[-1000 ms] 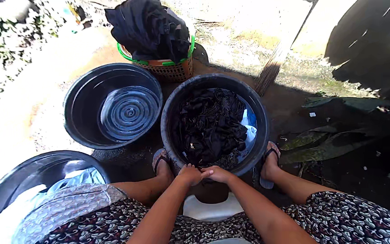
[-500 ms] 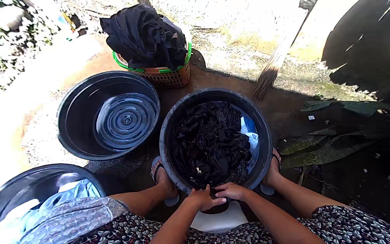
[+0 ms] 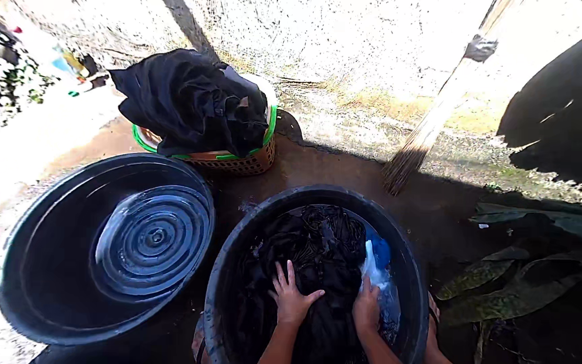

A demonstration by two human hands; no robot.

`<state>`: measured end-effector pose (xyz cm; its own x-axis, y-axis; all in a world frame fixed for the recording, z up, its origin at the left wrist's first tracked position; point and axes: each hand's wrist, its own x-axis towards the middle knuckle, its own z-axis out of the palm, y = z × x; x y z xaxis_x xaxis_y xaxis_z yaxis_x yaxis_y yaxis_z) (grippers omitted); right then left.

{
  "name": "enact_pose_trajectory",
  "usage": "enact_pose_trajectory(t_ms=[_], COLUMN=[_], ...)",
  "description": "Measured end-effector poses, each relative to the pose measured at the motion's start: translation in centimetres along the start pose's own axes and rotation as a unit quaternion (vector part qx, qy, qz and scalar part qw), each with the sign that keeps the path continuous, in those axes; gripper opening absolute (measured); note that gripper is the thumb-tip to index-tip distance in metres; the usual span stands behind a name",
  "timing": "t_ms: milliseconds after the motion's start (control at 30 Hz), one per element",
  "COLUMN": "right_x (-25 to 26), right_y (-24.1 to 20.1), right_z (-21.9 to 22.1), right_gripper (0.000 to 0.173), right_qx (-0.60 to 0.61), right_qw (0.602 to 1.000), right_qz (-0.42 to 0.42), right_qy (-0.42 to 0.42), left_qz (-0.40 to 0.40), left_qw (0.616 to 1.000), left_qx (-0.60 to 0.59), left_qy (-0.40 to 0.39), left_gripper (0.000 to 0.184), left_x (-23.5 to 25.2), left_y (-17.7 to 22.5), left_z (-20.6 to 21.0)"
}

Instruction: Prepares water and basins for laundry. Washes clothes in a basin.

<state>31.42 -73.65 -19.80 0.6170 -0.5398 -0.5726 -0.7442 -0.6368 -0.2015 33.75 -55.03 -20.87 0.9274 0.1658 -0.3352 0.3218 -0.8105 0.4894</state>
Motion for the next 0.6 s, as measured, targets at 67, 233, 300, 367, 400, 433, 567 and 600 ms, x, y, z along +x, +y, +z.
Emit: enact_pose_trajectory(t_ms=[67,233,300,367,400,433,567,600], right_x=[0.6,3.1,3.9,4.5,4.6,4.8,5.9,5.8], right_y=[-0.1,-0.2,0.3,0.5,0.1,-0.4,0.2,0.2], right_z=[0.9,2.0,2.1,1.3,0.4,-0.5,-4.1,-5.6], right_gripper=[0.061,0.054,0.063,0.075,0.081,0.086,0.057,0.053], right_qx=[-0.010,-0.045,-0.101,-0.141,-0.166,-0.188,-0.086,-0.048], right_qw=[0.998,0.980,0.976,0.976,0.973,0.969,0.968,0.969], right_qz=[0.043,0.108,0.076,0.026,-0.001,-0.026,-0.055,-0.042], right_qy=[-0.046,-0.164,-0.175,-0.166,-0.161,-0.156,-0.230,-0.238], left_qz=[-0.005,-0.083,-0.102,-0.104,-0.102,-0.104,-0.107,-0.089], left_qw=[1.000,0.989,0.977,0.971,0.970,0.969,0.969,0.972], left_qx=[-0.023,0.077,0.128,0.142,0.146,0.149,0.109,0.095], left_qy=[0.006,-0.093,-0.140,-0.163,-0.165,-0.166,-0.192,-0.195], left_gripper=[0.140,0.127,0.117,0.112,0.110,0.108,0.116,0.119], left_x=[1.3,3.8,4.5,4.7,4.7,4.9,4.7,4.6], left_y=[-0.3,0.6,0.9,1.5,1.7,1.9,2.0,1.6], left_z=[0.9,1.1,1.1,0.7,0.4,0.0,-1.2,-1.7])
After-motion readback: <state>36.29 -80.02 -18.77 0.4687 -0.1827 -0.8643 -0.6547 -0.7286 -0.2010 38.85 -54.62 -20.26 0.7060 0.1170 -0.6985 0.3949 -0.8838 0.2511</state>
